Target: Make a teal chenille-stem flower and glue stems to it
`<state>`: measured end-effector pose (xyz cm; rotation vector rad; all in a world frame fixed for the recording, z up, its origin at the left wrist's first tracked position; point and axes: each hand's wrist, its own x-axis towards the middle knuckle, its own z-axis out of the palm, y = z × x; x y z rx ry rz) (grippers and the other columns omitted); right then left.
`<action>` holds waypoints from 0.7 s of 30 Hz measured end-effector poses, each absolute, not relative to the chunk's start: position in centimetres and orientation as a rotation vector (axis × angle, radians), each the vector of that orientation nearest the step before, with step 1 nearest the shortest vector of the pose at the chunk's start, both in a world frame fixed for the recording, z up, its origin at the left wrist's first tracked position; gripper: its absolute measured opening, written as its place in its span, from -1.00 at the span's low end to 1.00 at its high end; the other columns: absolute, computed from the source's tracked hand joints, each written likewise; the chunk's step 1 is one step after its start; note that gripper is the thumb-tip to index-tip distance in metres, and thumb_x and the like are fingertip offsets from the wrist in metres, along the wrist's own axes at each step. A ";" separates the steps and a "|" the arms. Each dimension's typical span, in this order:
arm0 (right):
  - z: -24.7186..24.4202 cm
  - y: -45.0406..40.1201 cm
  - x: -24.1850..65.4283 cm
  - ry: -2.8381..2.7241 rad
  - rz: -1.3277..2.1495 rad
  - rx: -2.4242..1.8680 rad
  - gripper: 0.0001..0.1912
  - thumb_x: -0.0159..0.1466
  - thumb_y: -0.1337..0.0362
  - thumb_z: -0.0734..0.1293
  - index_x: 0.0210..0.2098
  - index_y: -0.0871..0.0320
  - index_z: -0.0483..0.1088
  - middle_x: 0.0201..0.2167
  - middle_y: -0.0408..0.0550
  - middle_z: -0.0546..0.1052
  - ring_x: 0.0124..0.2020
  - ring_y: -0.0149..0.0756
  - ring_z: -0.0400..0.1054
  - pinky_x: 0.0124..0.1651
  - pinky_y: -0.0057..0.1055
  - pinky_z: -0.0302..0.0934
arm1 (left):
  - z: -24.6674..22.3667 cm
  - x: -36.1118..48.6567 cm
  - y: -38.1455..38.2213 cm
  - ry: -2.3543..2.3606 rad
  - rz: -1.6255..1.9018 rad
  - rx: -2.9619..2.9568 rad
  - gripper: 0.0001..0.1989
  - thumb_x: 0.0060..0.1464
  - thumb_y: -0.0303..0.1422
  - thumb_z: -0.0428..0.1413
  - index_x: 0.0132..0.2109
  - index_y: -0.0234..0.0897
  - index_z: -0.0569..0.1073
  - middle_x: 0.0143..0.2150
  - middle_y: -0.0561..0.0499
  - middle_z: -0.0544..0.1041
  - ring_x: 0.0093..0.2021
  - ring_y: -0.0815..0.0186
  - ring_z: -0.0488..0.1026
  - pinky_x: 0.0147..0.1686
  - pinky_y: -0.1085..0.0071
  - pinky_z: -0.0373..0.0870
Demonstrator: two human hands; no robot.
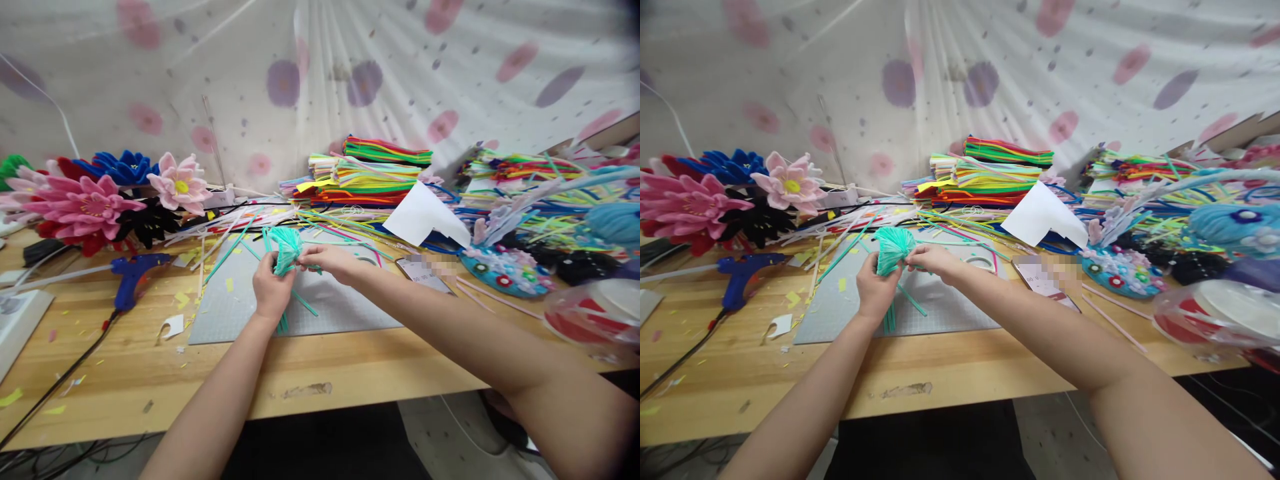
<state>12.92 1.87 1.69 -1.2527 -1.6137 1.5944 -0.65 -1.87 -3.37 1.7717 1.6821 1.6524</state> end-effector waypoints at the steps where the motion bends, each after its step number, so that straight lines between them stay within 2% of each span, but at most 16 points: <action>1: 1.4 1.9 12.9 -1.698 1.475 -1.259 -0.90 0.06 0.34 0.26 -0.57 0.22 0.32 -0.62 -0.18 0.37 -0.56 -0.50 0.15 -0.45 -0.51 0.00 | -3.2 -0.6 -1.8 1.704 1.621 1.768 -0.90 -0.14 -0.38 0.10 -0.39 -0.25 0.35 -0.44 0.08 0.44 -0.42 0.36 0.36 -0.36 0.47 0.25; 7: 0.7 1.5 12.9 -2.381 0.378 -1.251 -0.87 0.10 0.37 0.20 -0.50 0.20 0.38 -0.46 -0.08 0.44 -0.39 -0.38 0.21 -0.34 -0.45 -0.03 | -2.5 -0.1 -1.9 1.768 1.469 1.722 -0.93 -0.17 -0.41 0.08 -0.41 -0.24 0.38 -0.48 0.11 0.42 -0.44 0.36 0.34 -0.38 0.47 0.22; 10: 1.3 1.3 13.0 -2.605 0.042 -1.173 -0.85 0.14 0.35 0.19 -0.42 0.20 0.40 -0.37 0.00 0.48 -0.31 -0.30 0.23 -0.28 -0.39 -0.04 | -2.7 0.0 -1.9 1.730 1.459 1.644 -0.91 -0.19 -0.41 0.09 -0.40 -0.24 0.40 -0.50 0.11 0.42 -0.45 0.36 0.34 -0.40 0.48 0.22; 16: 2.7 2.2 13.9 -2.728 -0.141 -1.154 -0.78 0.23 0.26 0.16 -0.38 0.20 0.41 -0.36 0.05 0.50 -0.26 -0.22 0.23 -0.21 -0.33 -0.06 | -3.5 0.0 -1.1 1.482 1.535 1.257 -0.77 -0.28 -0.32 0.20 -0.38 -0.29 0.43 -0.48 0.09 0.45 -0.47 0.39 0.34 -0.42 0.48 0.26; 21: 2.5 3.3 14.8 -2.570 0.141 -1.229 -0.76 0.18 0.16 0.25 -0.25 0.17 0.39 -0.36 -0.02 0.48 -0.28 -0.29 0.25 -0.24 -0.41 -0.01 | -3.3 0.0 -0.8 1.116 1.458 0.735 -0.68 -0.35 -0.32 0.25 -0.34 -0.32 0.42 -0.45 0.07 0.49 -0.49 0.41 0.39 -0.44 0.46 0.32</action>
